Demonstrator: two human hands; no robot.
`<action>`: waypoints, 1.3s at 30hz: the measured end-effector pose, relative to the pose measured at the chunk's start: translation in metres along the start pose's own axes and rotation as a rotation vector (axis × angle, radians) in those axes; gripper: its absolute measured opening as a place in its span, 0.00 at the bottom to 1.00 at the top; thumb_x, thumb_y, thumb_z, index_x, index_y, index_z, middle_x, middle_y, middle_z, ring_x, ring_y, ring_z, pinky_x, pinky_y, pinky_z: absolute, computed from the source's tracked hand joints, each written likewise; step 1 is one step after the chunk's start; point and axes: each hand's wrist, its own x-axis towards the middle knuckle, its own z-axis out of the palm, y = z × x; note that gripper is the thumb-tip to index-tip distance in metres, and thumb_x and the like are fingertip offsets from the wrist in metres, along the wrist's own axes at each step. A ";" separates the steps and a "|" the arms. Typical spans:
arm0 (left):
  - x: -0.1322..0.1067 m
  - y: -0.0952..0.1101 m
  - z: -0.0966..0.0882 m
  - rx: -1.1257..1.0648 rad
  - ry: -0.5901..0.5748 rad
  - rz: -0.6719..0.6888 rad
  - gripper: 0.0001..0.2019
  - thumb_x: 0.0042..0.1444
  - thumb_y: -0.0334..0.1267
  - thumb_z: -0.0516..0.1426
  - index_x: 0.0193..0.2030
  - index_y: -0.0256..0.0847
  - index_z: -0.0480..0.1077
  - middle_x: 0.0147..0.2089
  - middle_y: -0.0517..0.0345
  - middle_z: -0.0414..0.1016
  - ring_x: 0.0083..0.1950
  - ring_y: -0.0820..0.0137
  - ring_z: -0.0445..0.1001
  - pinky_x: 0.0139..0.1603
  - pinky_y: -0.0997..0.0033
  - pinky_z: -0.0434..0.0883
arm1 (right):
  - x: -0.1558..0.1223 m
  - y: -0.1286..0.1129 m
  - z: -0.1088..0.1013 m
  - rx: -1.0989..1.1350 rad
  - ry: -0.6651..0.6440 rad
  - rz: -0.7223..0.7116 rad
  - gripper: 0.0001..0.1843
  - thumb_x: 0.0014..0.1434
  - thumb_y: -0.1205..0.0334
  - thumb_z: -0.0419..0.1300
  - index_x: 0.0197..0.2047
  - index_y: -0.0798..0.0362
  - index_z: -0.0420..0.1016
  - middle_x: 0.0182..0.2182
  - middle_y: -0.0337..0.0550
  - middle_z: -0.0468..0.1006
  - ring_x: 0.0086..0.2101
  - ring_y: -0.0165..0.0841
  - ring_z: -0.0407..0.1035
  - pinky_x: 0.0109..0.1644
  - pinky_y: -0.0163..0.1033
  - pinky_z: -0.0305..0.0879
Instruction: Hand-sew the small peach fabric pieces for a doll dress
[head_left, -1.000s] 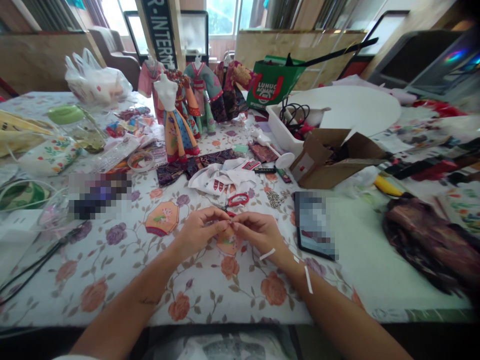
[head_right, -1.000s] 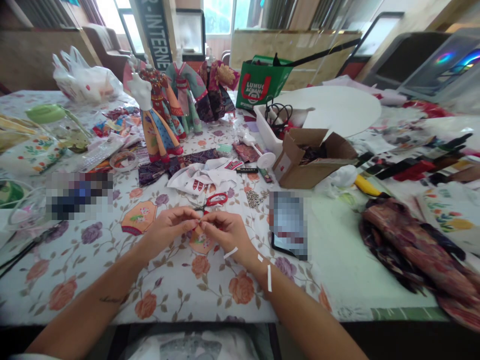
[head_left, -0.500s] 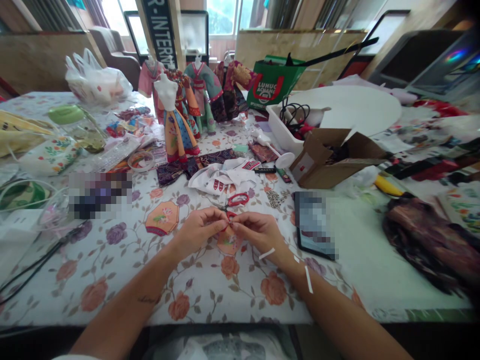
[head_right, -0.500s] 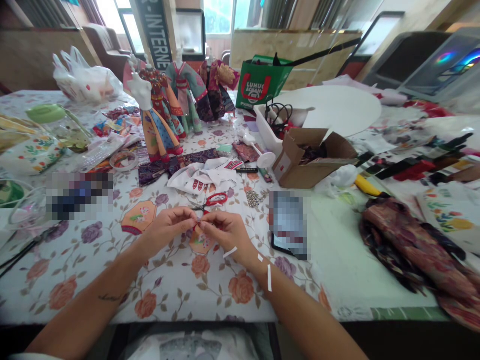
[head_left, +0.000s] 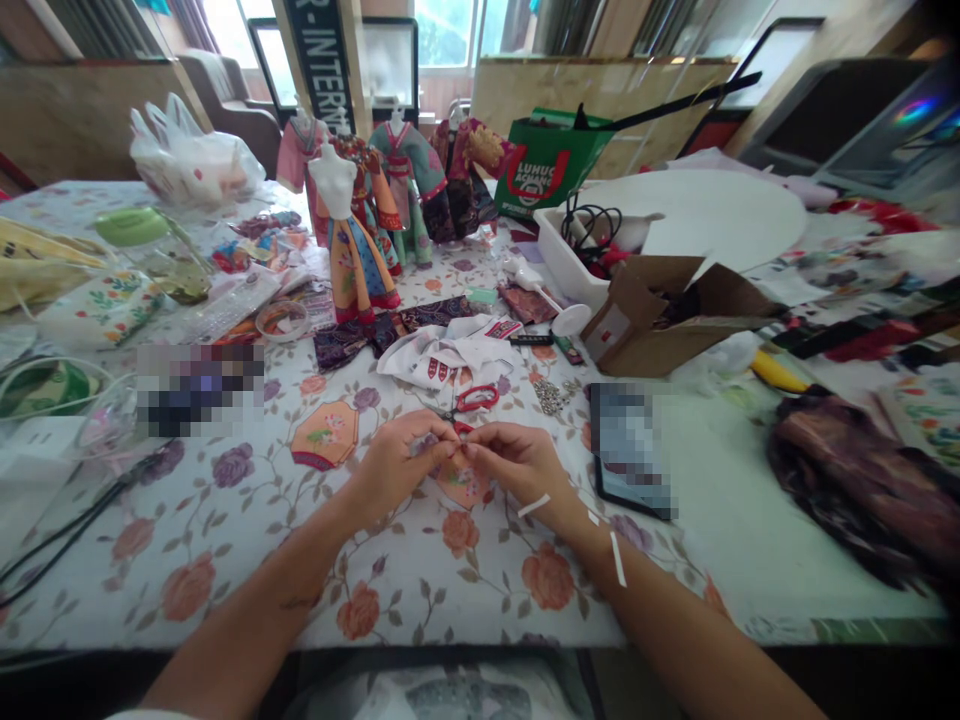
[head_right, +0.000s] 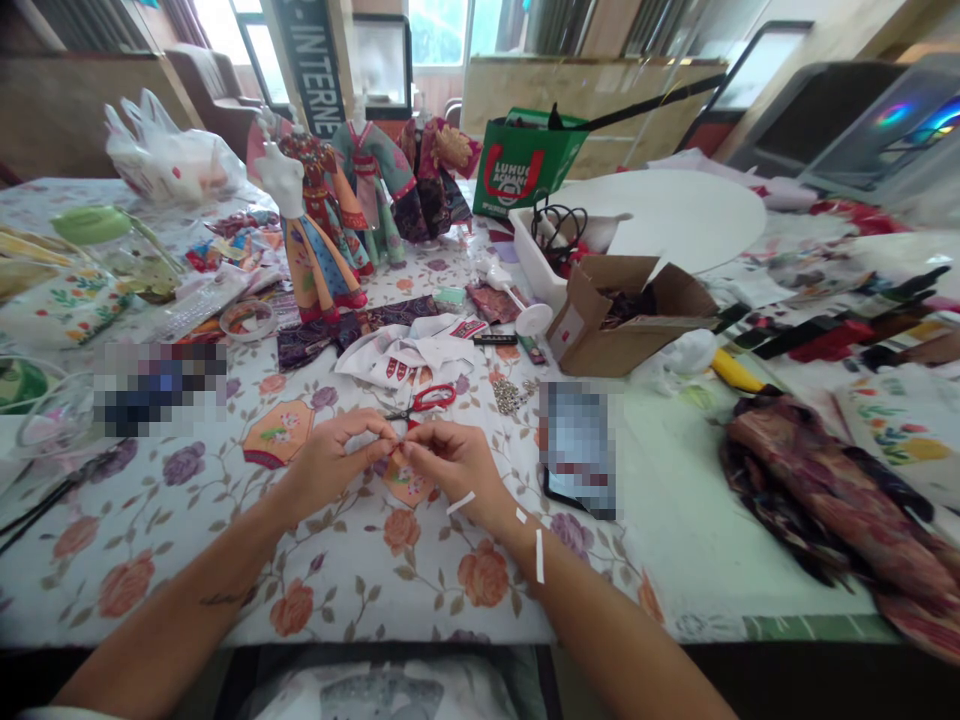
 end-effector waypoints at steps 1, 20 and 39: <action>0.000 0.000 0.000 0.000 -0.001 0.006 0.05 0.58 0.33 0.56 0.32 0.39 0.72 0.33 0.60 0.73 0.37 0.72 0.71 0.42 0.73 0.65 | 0.000 0.000 0.000 0.002 0.000 0.001 0.09 0.53 0.57 0.65 0.33 0.54 0.79 0.27 0.42 0.79 0.27 0.31 0.71 0.31 0.34 0.67; -0.001 -0.008 0.004 -0.302 -0.125 -0.240 0.10 0.58 0.42 0.55 0.35 0.37 0.70 0.31 0.58 0.71 0.32 0.72 0.69 0.35 0.73 0.66 | -0.001 -0.003 0.002 0.055 -0.002 0.046 0.05 0.51 0.63 0.64 0.30 0.55 0.77 0.23 0.38 0.75 0.23 0.28 0.66 0.26 0.32 0.63; 0.001 -0.003 0.007 -0.553 -0.122 -0.372 0.13 0.54 0.46 0.59 0.34 0.36 0.68 0.29 0.58 0.70 0.30 0.73 0.68 0.33 0.73 0.65 | 0.000 -0.001 0.002 0.119 -0.022 0.045 0.08 0.51 0.59 0.65 0.33 0.55 0.77 0.26 0.40 0.77 0.27 0.30 0.69 0.31 0.34 0.65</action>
